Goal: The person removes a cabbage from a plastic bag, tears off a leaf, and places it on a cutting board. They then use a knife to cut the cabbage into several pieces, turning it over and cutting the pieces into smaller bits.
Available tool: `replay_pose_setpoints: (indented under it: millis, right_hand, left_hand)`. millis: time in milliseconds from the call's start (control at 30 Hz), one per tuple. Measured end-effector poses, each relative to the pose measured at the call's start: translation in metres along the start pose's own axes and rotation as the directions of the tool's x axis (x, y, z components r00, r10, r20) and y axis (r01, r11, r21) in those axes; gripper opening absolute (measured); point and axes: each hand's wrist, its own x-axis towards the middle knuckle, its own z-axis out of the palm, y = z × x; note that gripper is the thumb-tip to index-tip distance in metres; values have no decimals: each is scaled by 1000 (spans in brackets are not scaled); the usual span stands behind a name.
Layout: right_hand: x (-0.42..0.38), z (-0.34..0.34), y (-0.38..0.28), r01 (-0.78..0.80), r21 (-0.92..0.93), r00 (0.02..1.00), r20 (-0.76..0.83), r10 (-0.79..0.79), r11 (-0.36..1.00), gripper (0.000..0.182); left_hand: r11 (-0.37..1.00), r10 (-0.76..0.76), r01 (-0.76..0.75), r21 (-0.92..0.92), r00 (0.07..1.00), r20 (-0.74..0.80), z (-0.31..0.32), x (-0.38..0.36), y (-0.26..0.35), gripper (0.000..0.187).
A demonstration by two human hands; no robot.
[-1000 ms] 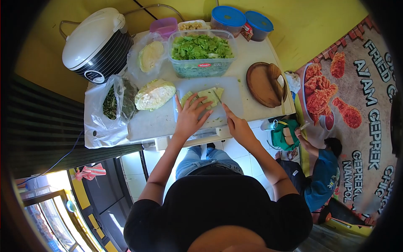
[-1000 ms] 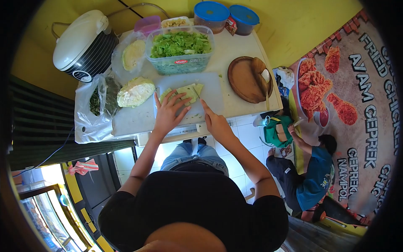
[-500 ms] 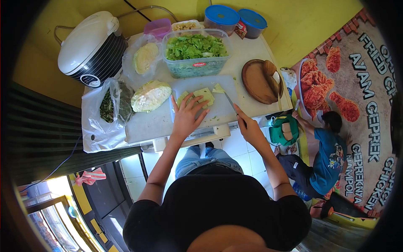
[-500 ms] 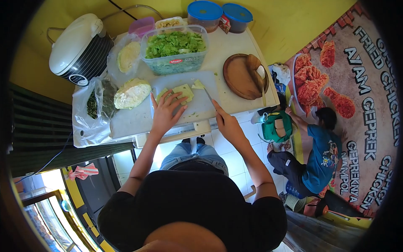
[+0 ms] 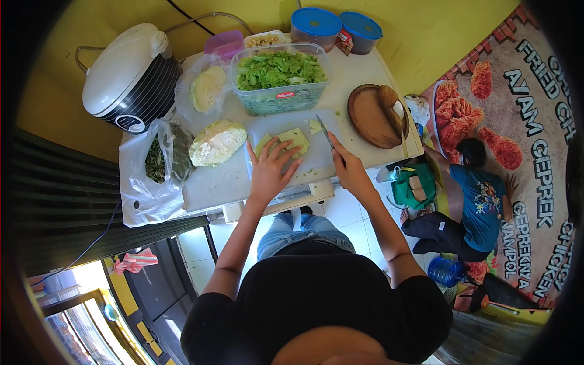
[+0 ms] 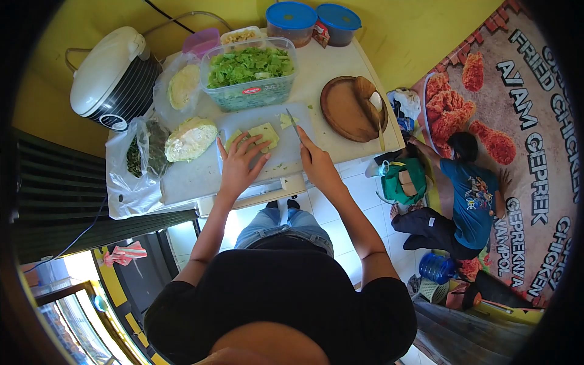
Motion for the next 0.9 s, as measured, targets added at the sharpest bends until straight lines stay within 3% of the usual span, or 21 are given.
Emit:
replay_pose_setpoints:
  millis: [367, 567, 900]
  right_hand:
    - [3, 6, 2, -26, -14, 999, 41, 26, 1000, 46]
    - [4, 24, 16, 108, -200, 992, -48, -120, 974, 52]
    - [-11, 24, 9, -9, -328, 1000, -17, 4, 945, 56]
  left_hand:
    - [1000, -18, 18, 0, 1000, 19, 0, 0, 0, 29]
    - [1000, -15, 15, -19, 1000, 4, 0, 0, 0, 28]
    - [1000, -29, 29, -10, 1000, 10, -1, 0, 0, 28]
